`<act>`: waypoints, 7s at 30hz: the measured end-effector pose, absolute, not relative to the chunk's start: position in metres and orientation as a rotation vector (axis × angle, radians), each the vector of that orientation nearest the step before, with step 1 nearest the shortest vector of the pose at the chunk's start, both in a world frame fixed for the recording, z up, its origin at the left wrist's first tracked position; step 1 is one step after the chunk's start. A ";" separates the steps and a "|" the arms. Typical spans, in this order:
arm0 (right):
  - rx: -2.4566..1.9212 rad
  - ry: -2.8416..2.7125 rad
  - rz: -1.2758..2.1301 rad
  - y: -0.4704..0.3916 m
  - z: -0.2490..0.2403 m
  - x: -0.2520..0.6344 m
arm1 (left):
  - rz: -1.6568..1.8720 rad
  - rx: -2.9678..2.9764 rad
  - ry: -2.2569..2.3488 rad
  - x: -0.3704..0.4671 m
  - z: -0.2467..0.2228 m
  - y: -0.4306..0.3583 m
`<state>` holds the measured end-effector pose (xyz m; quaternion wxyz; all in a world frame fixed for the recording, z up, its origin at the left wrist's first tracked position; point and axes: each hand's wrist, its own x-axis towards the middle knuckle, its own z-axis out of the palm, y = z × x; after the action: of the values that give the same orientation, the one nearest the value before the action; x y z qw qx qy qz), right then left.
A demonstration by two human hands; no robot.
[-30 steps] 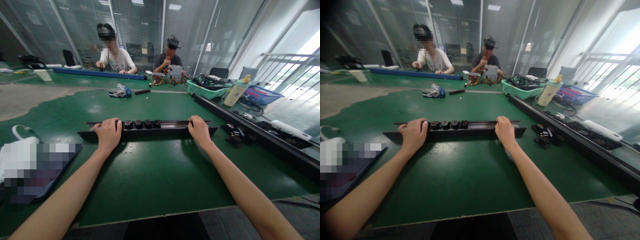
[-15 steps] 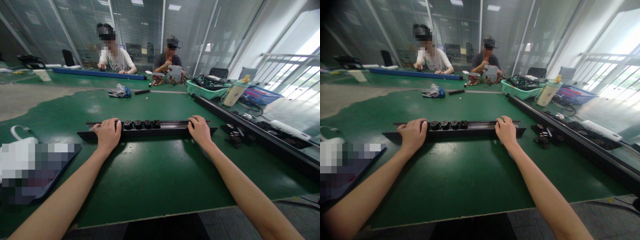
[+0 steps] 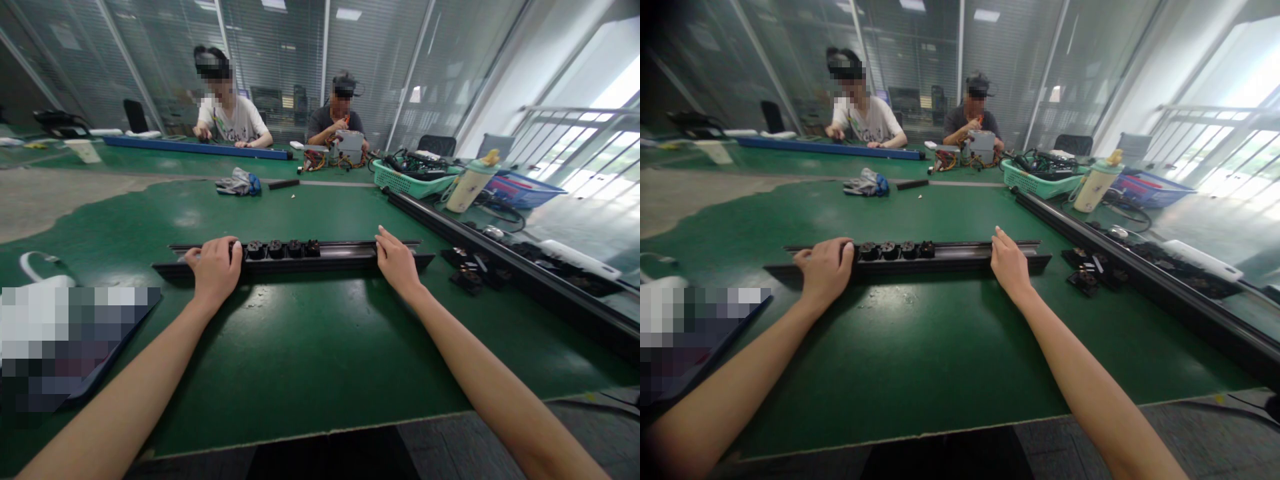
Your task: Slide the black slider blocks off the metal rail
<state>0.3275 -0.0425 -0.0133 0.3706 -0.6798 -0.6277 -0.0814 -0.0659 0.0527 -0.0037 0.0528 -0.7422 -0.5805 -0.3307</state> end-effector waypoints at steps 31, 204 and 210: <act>-1.918 -1.542 -0.261 -0.044 -0.002 0.331 | -1.003 -2.257 -1.781 -0.065 -0.002 0.052; -2.378 -1.281 -0.314 -0.053 0.008 0.383 | -1.028 -2.266 -1.767 -0.066 -0.003 0.052; -2.377 -1.281 -0.322 -0.052 0.007 0.387 | -1.025 -2.262 -1.772 -0.066 -0.003 0.052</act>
<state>0.3868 -0.0524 0.0067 0.2094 -0.8548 -0.4605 -0.1159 -0.0659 0.0521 -0.0027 0.0454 -0.7407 -0.5801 -0.3358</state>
